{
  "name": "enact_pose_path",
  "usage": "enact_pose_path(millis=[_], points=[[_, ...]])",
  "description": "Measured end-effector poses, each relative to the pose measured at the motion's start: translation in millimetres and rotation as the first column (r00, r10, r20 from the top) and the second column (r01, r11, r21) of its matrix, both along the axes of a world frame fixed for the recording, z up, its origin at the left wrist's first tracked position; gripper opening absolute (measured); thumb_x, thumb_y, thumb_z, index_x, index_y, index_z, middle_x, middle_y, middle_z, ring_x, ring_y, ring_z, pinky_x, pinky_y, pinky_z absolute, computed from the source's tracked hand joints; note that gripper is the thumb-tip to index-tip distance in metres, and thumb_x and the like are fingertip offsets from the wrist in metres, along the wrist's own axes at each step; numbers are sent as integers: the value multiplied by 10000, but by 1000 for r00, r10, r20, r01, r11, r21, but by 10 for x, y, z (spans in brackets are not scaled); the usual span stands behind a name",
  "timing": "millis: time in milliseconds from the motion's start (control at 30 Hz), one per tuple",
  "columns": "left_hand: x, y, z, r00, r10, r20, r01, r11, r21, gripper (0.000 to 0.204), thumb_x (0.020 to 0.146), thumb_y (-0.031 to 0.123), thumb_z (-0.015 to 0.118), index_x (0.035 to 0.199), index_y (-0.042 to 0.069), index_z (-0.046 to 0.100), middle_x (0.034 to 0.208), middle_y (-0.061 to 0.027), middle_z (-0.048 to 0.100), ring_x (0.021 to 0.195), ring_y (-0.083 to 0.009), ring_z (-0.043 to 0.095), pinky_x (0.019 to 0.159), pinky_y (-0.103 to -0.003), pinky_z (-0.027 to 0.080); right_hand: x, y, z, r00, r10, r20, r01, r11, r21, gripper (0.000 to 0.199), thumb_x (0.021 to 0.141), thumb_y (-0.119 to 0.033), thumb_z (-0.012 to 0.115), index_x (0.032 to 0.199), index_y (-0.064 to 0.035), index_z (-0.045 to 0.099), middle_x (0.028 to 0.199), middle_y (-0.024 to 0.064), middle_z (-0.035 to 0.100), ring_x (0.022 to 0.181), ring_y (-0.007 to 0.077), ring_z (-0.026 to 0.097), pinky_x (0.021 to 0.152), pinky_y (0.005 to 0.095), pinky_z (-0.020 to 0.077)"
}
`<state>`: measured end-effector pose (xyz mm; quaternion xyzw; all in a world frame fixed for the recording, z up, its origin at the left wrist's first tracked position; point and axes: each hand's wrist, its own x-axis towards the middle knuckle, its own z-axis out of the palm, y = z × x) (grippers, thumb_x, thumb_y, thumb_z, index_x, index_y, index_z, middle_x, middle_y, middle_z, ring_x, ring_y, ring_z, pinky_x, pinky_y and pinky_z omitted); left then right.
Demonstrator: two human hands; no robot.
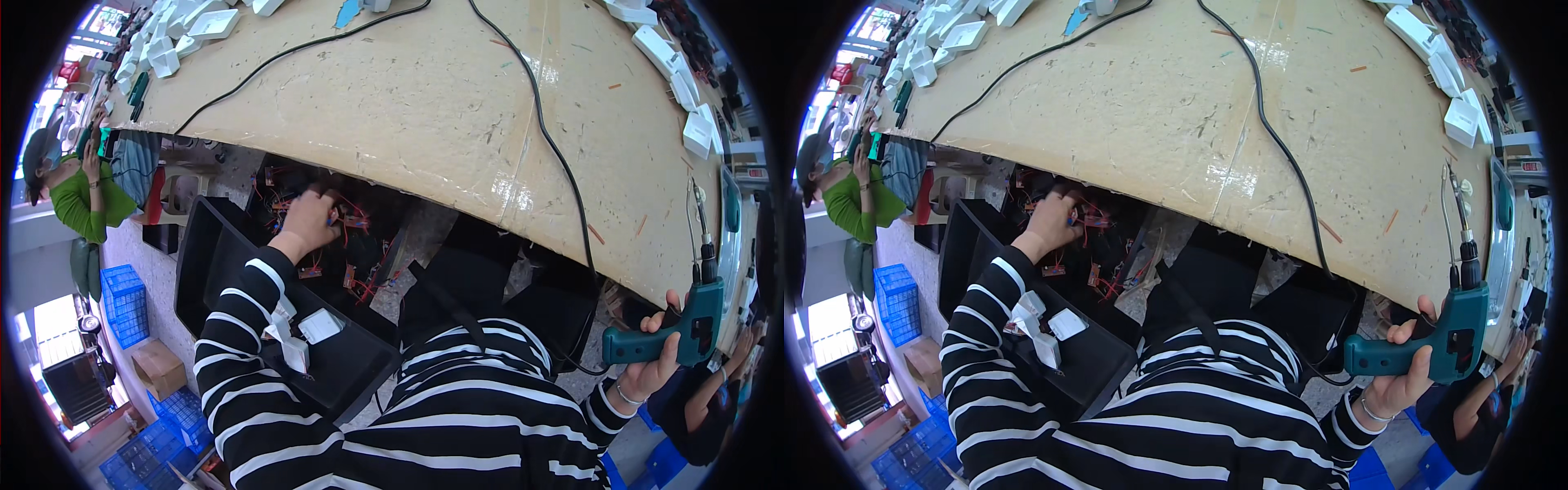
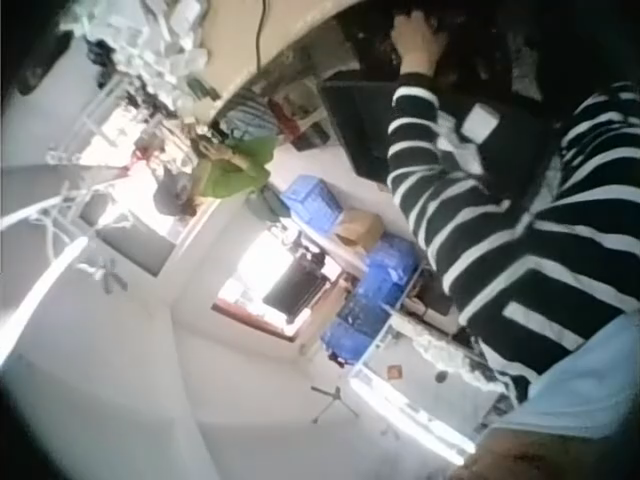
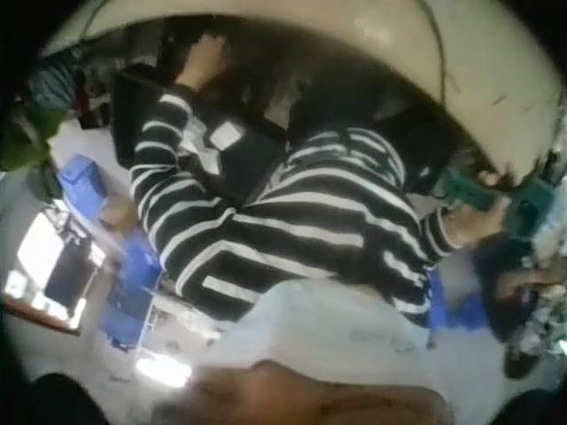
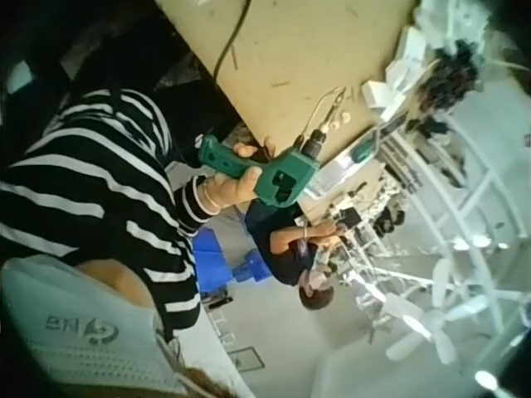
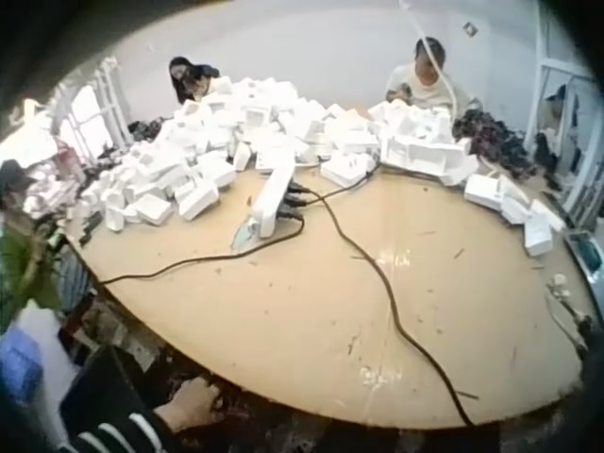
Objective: Soldering electronic components into white plastic housings using a handheld soldering gun at a manual workstation.
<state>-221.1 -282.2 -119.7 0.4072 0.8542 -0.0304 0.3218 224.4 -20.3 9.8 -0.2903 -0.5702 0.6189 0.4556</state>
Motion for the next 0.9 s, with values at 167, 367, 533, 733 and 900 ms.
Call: enact_pose_path(millis=[167, 367, 533, 733, 900], points=[[-120, 97, -107, 947, 30, -321, -49, 998, -50, 1048, 512, 541, 797, 1381, 189, 329, 1437, -148, 222, 1320, -416, 186, 1011, -579, 265, -90, -16, -4, 1000, 2, -5, -2, 1000, 8, 592, 904, -175, 540, 1379, 22, 247, 1283, 238, 443, 809, 142, 528, 738, 271, 475], [-629, 97, -673, 993, -92, -69, 89, 995, -42, 1153, 481, 612, 786, 1412, 166, 272, 1458, -165, 199, 1355, -395, 88, 1032, -588, 211, -210, -70, -8, 1000, 23, 4, -23, 1000, 1, 587, 898, -168, 544, 1376, 14, 256, 1279, 242, 446, 807, 145, 532, 741, 270, 479], [-460, 101, -607, 963, -254, 86, 224, 940, 258, 1000, 512, 508, 808, 1327, 106, 391, 1350, -193, 369, 1288, -353, 283, 1066, -419, 263, -128, -141, 65, 998, -58, 39, 56, 997, 58, 573, 878, -169, 568, 1345, 26, 299, 1240, 233, 468, 784, 145, 538, 697, 271, 493], [-232, 17, -828, 996, -70, -50, 73, 995, 71, 810, 568, 356, 797, 1259, 114, 452, 1281, -184, 448, 1202, -381, 401, 992, -420, 376, -341, -49, -42, 994, -104, -16, 103, 993, -50, 589, 835, -159, 617, 1319, 19, 332, 1146, 219, 535, 709, 149, 580, 616, 261, 518], [-76, 21, -156, 881, -318, -351, 377, 919, 113, 800, 602, 383, 767, 1275, 82, 456, 1355, -212, 365, 1200, -418, 397, 956, -439, 400, -167, 99, 78, 951, 43, -307, -102, 979, -178, 630, 845, -186, 618, 1355, -3, 297, 1168, 208, 527, 717, 166, 590, 632, 284, 535]])
